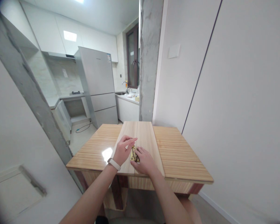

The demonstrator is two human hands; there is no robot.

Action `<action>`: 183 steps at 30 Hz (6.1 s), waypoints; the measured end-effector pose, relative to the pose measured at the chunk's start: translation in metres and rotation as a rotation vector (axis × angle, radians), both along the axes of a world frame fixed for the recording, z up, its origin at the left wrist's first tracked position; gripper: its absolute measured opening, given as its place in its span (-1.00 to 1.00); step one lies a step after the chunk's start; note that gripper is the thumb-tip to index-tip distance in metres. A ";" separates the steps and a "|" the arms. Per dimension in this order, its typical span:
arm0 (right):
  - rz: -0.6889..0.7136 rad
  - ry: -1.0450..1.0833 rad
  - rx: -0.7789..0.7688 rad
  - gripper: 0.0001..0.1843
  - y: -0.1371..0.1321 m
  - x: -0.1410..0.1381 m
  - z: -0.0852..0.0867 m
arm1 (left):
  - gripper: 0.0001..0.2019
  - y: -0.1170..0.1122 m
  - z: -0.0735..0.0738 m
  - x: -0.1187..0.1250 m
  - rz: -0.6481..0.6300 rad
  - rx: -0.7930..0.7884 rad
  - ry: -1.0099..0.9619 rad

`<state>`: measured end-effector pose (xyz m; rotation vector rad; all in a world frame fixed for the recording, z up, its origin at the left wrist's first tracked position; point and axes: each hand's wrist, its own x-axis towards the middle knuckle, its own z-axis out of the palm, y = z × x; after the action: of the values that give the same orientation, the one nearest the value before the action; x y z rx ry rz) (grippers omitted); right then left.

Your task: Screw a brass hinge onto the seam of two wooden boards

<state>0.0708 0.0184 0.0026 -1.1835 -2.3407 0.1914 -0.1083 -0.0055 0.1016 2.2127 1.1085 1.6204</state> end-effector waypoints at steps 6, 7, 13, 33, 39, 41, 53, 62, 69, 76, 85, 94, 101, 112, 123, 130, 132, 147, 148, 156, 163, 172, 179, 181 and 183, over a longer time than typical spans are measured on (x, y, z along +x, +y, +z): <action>0.006 -0.002 0.006 -0.26 0.001 0.000 -0.001 | -0.59 0.000 -0.003 0.001 -0.075 -0.002 0.010; 0.010 0.001 0.009 -0.26 0.001 0.000 -0.001 | -0.58 0.000 -0.002 0.001 -0.087 -0.003 0.006; 0.010 0.004 0.004 -0.26 0.001 0.000 -0.001 | -0.57 -0.003 -0.001 0.001 -0.091 0.005 0.024; -0.003 -0.006 0.009 -0.26 -0.002 0.000 0.003 | -0.66 -0.003 0.002 -0.001 -0.013 0.010 0.041; -0.005 -0.019 -0.005 -0.26 0.000 0.000 0.001 | -0.59 -0.003 0.001 -0.002 -0.096 -0.011 0.032; -0.001 -0.021 -0.004 -0.25 0.001 0.000 0.000 | -0.59 -0.003 0.000 -0.002 -0.105 -0.019 0.025; -0.008 -0.022 -0.016 -0.26 -0.003 -0.001 0.006 | -0.65 -0.002 0.001 -0.002 -0.094 -0.037 -0.040; -0.017 -0.018 -0.017 -0.26 -0.003 -0.001 0.006 | -0.71 0.000 0.002 -0.005 -0.035 -0.013 -0.020; -0.005 -0.025 0.004 -0.27 -0.002 -0.001 0.006 | -0.63 0.002 0.001 -0.002 -0.116 -0.047 -0.035; -0.009 -0.031 -0.011 -0.25 -0.003 -0.001 0.006 | -0.65 0.000 0.005 -0.002 -0.139 -0.073 -0.048; -0.012 -0.024 -0.024 -0.26 -0.005 -0.001 0.009 | -0.67 -0.002 0.007 -0.004 -0.108 -0.065 -0.048; -0.024 -0.025 -0.045 -0.25 -0.003 -0.001 0.007 | -0.71 0.000 0.003 -0.005 -0.024 -0.040 -0.037; -0.018 -0.014 -0.062 -0.23 -0.003 -0.002 0.007 | -0.65 0.001 0.001 -0.004 -0.102 -0.063 -0.076; -0.013 -0.015 -0.050 -0.25 -0.003 -0.002 0.008 | -0.69 -0.004 0.007 -0.003 -0.122 -0.071 -0.085; -0.020 -0.025 -0.036 -0.25 -0.003 -0.001 0.007 | -0.70 -0.001 0.004 -0.003 -0.052 -0.051 -0.052; 0.007 -0.007 -0.014 -0.26 -0.003 -0.001 0.008 | -0.65 -0.001 0.004 0.000 -0.136 -0.083 -0.083; 0.008 -0.001 -0.014 -0.26 -0.004 -0.001 0.008 | -0.65 -0.002 0.005 0.000 -0.144 -0.094 -0.088; -0.026 -0.006 -0.038 -0.23 -0.002 -0.001 0.004 | -0.68 -0.001 0.003 -0.005 -0.034 -0.062 -0.113; -0.027 -0.005 -0.036 -0.23 -0.002 -0.001 0.003 | -0.69 -0.001 0.003 -0.005 -0.022 -0.060 -0.113; -0.017 -0.015 -0.032 -0.25 -0.004 -0.002 0.007 | -0.69 -0.002 0.003 -0.003 -0.081 -0.062 -0.108; -0.010 -0.012 -0.037 -0.24 -0.004 -0.001 0.008 | -0.66 -0.001 0.001 -0.003 -0.115 -0.094 -0.122; -0.020 -0.025 -0.046 -0.23 -0.004 -0.001 0.008 | -0.71 0.000 0.001 -0.005 -0.091 -0.084 -0.118; -0.023 -0.035 -0.026 -0.24 -0.005 -0.001 0.008 | -0.75 0.000 0.005 -0.005 -0.013 -0.039 -0.096; -0.024 -0.034 -0.031 -0.24 -0.004 -0.001 0.008 | -0.74 -0.001 0.005 -0.005 -0.015 -0.040 -0.095; -0.022 -0.028 -0.038 -0.24 -0.004 -0.001 0.007 | -0.72 -0.001 0.004 -0.005 -0.037 -0.045 -0.095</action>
<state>0.0702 0.0143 0.0096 -1.2373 -2.3568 0.2144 -0.1131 -0.0062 0.1058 2.0928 1.0619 1.6497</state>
